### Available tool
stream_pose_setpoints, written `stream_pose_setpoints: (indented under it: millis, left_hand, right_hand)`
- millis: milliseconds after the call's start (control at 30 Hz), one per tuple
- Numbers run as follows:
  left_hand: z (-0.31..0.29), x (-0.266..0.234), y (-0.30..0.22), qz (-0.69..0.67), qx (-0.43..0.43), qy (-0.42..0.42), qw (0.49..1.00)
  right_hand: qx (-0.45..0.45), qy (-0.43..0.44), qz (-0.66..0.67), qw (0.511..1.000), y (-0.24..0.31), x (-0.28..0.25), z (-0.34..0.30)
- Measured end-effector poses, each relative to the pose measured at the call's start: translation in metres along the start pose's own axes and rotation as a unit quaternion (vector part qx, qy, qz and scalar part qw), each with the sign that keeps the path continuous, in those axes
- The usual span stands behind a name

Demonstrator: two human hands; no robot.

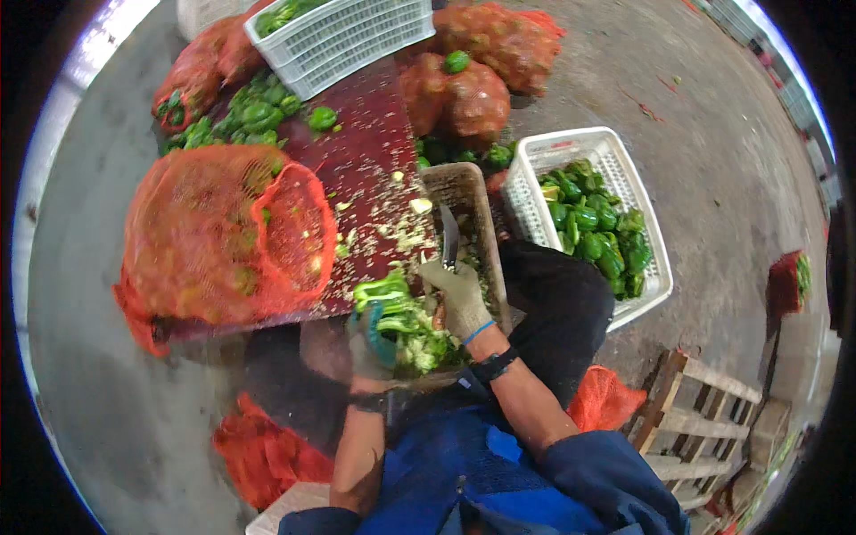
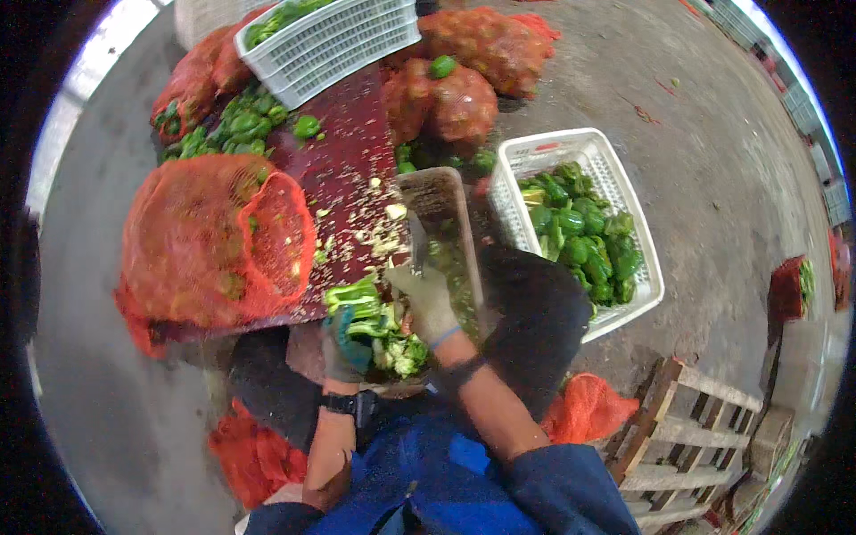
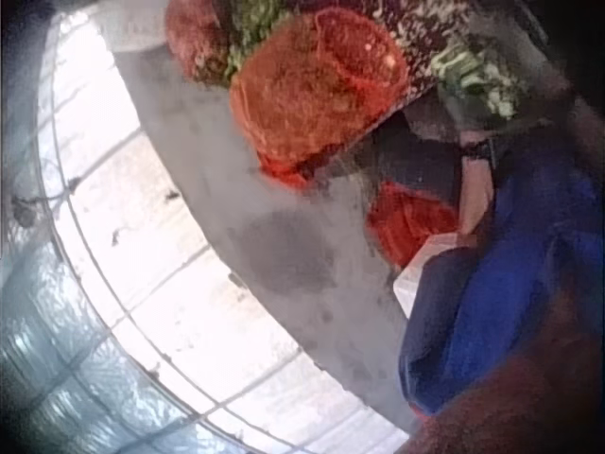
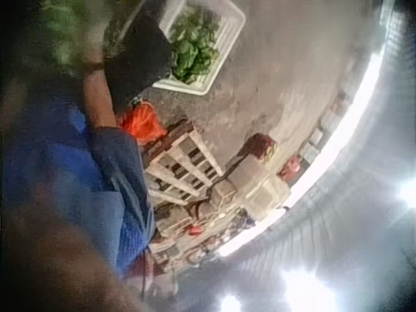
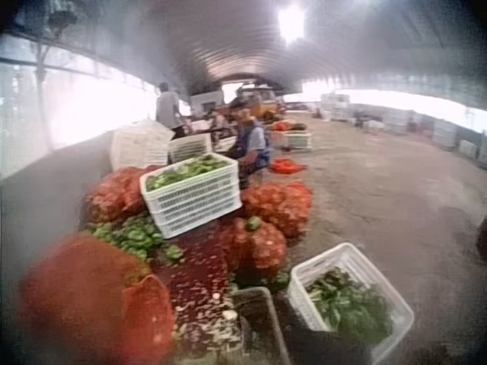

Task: Sort and cut green bell peppers at a processing table in a warehouse.

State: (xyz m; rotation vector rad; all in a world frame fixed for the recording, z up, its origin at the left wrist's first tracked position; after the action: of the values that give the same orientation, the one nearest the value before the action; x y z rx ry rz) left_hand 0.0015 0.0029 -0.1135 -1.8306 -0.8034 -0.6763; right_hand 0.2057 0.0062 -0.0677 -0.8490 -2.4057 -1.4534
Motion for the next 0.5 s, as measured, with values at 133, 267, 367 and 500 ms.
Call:
stream_pose_setpoints:
  millis: [133, 267, 367, 500]
  left_hand:
    - [0.008, 0.069, -0.03, 0.012, -0.005, 0.026, 1.0]
    - [0.026, 0.149, -0.032, 0.314, 0.128, 0.161, 0.927]
    - [0.026, 0.221, 0.037, 0.296, 0.05, 0.243, 0.922]
    - [0.017, 0.297, 0.153, 0.264, -0.058, 0.317, 0.909]
  right_hand:
    - [0.076, -0.072, -0.077, 0.991, -0.037, -0.045, 0.012]
    - [0.011, -0.132, -0.082, 0.988, -0.057, -0.046, 0.038]
    - [0.078, -0.123, 0.081, 0.986, -0.085, -0.047, 0.044]
    - [0.181, 0.104, 0.483, 0.85, -0.15, -0.032, 0.096]
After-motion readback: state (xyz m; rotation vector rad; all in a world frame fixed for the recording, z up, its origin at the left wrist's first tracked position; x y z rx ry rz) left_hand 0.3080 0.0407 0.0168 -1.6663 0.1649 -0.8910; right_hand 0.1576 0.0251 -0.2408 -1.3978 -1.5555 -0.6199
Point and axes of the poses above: each hand's wrist, its own z-axis towards the middle knuckle, its own x-axis out of the palm, y = z × x, the point moved 8 cm from there along z, towards the middle knuckle, and after that the axes turned 14 degrees about -z, right-handed, at the moved point
